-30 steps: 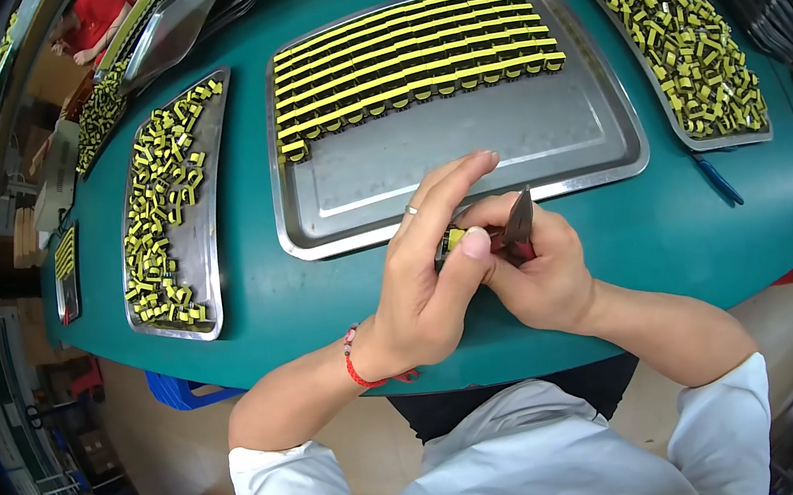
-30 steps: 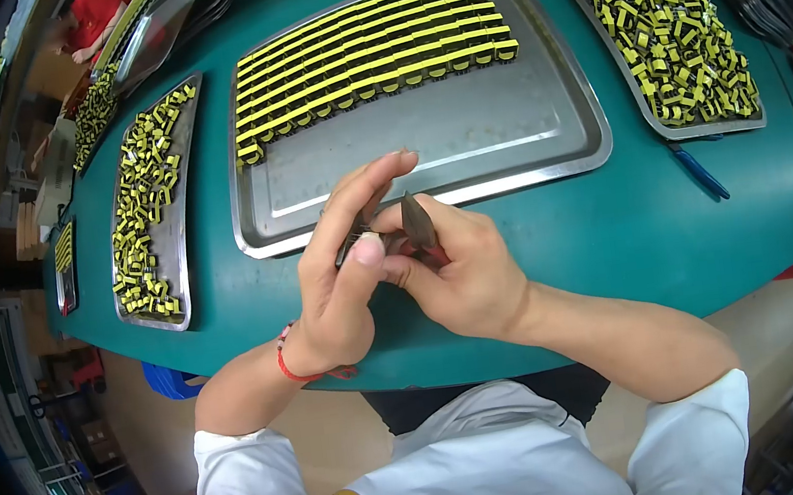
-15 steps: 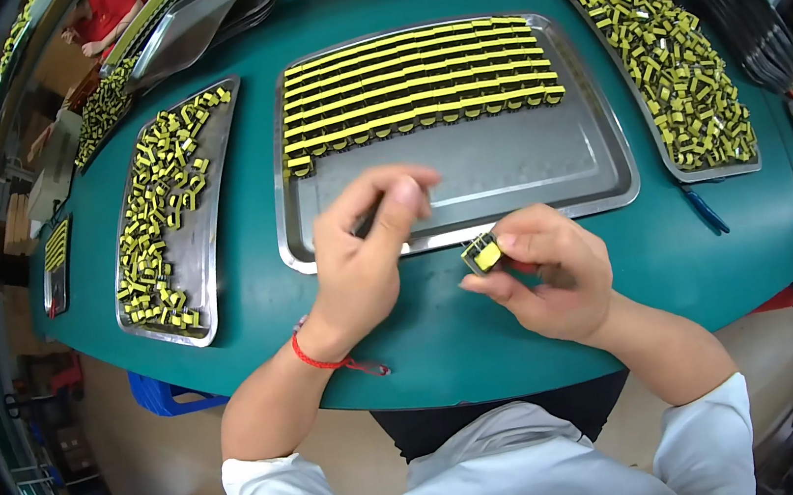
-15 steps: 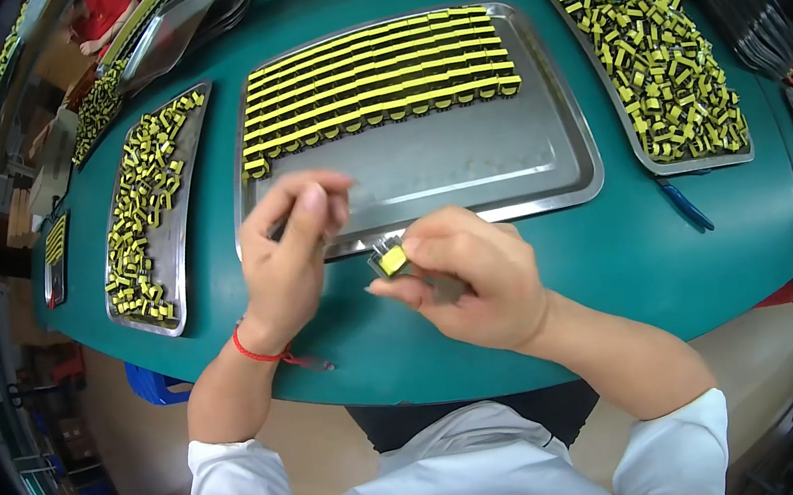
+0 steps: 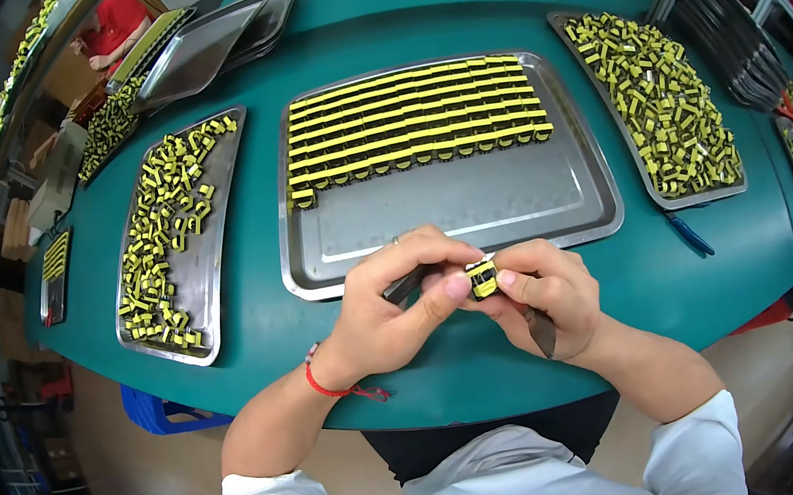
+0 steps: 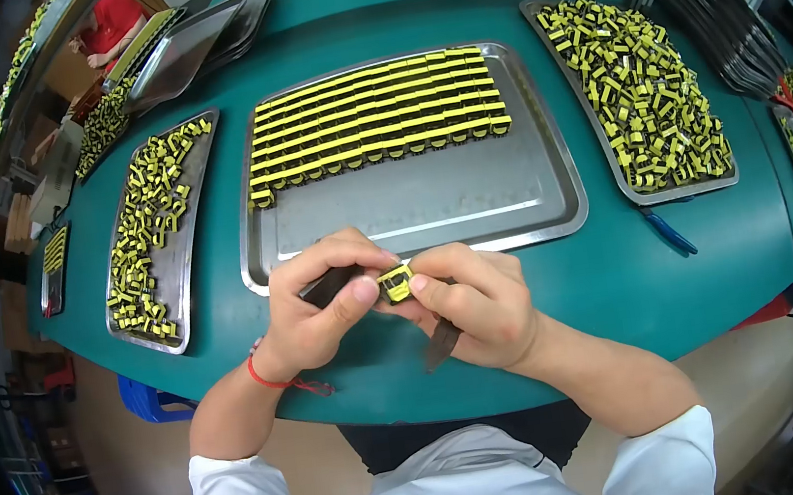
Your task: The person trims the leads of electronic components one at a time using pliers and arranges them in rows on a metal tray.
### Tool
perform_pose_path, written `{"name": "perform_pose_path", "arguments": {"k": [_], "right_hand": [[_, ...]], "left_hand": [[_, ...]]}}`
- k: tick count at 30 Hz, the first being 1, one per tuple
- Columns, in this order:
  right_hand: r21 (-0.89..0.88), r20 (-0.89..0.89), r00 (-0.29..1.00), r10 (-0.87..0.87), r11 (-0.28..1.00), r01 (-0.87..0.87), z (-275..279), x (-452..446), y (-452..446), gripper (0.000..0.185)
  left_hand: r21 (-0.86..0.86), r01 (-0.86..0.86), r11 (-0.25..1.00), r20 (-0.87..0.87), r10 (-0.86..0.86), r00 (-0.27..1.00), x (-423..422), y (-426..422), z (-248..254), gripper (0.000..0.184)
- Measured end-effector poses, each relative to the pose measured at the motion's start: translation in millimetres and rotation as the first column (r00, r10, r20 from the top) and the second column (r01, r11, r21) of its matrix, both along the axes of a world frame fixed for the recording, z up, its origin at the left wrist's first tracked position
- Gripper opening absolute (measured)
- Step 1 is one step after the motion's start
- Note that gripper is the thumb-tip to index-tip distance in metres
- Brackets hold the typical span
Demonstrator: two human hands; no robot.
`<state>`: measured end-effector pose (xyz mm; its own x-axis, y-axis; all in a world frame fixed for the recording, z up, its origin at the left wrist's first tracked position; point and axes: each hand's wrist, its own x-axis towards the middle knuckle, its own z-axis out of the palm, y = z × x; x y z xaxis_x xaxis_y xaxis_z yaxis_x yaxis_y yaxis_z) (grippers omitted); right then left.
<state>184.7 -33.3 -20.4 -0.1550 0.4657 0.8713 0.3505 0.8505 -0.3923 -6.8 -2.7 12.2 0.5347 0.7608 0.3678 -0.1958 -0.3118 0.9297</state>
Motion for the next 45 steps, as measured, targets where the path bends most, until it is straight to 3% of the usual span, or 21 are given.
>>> {"name": "perform_pose_path", "arguments": {"k": [3,5,8,9,11,12,13,15,18,20,30,45], "right_hand": [[-0.026,0.036,0.999,-0.005,1.000,0.006,2.4,2.9,-3.2,0.040],[-0.050,0.079,0.997,0.004,0.999,0.000,4.7,1.7,-7.5,0.043],[-0.397,-0.011,1.000,-0.009,0.918,0.004,15.0,-5.0,-11.9,0.040],[-0.394,-0.012,1.000,-0.008,0.919,0.002,17.4,-5.6,-14.9,0.040],[-0.625,-0.491,0.870,0.042,0.679,-0.385,19.1,-6.6,-18.6,0.041],[-0.644,-0.535,0.829,0.162,0.557,-0.525,18.8,1.5,-16.5,0.042],[-0.642,-0.534,0.828,0.170,0.555,-0.528,22.2,8.8,-13.8,0.042],[-0.586,-0.804,0.551,0.225,-0.145,-0.797,35.2,17.9,-10.9,0.037],[-0.493,-0.870,0.465,0.165,-0.335,-0.803,43.6,9.1,-16.3,0.036],[-0.401,-0.912,0.390,0.125,-0.461,-0.792,41.7,8.6,-16.1,0.032],[-0.362,-0.928,0.354,0.114,-0.497,-0.789,34.0,9.5,-14.3,0.030],[-0.456,-0.885,0.443,0.144,-0.460,-0.762,36.2,10.4,-15.8,0.035]], "left_hand": [[0.006,-0.041,0.999,-0.040,0.041,0.998,2.9,-4.0,0.8,0.030],[0.215,-0.035,0.976,-0.191,0.077,0.979,3.9,-3.5,-2.6,0.033],[0.136,-0.153,0.979,-0.210,0.180,0.961,1.5,-5.8,-2.8,0.032],[0.081,-0.240,0.967,-0.213,0.252,0.944,0.5,-5.8,-2.2,0.030],[0.096,-0.284,0.954,-0.192,0.298,0.935,-0.4,-2.1,-2.4,0.027],[0.096,-0.315,0.944,-0.182,0.328,0.927,-1.6,-0.7,-3.1,0.028],[0.093,-0.348,0.933,-0.171,0.360,0.917,-2.7,-0.1,-3.5,0.028],[0.136,-0.387,0.912,-0.156,0.405,0.901,-1.3,-2.4,-3.3,0.029],[0.287,-0.376,0.881,-0.192,0.437,0.879,0.5,-3.9,-1.0,0.031],[0.291,-0.365,0.885,-0.187,0.426,0.885,1.9,-4.6,-2.7,0.031],[0.408,-0.311,0.858,-0.127,0.391,0.912,3.1,-1.5,-2.0,0.040],[0.441,-0.287,0.851,-0.151,0.385,0.911,3.0,-3.8,-1.4,0.048]]}}
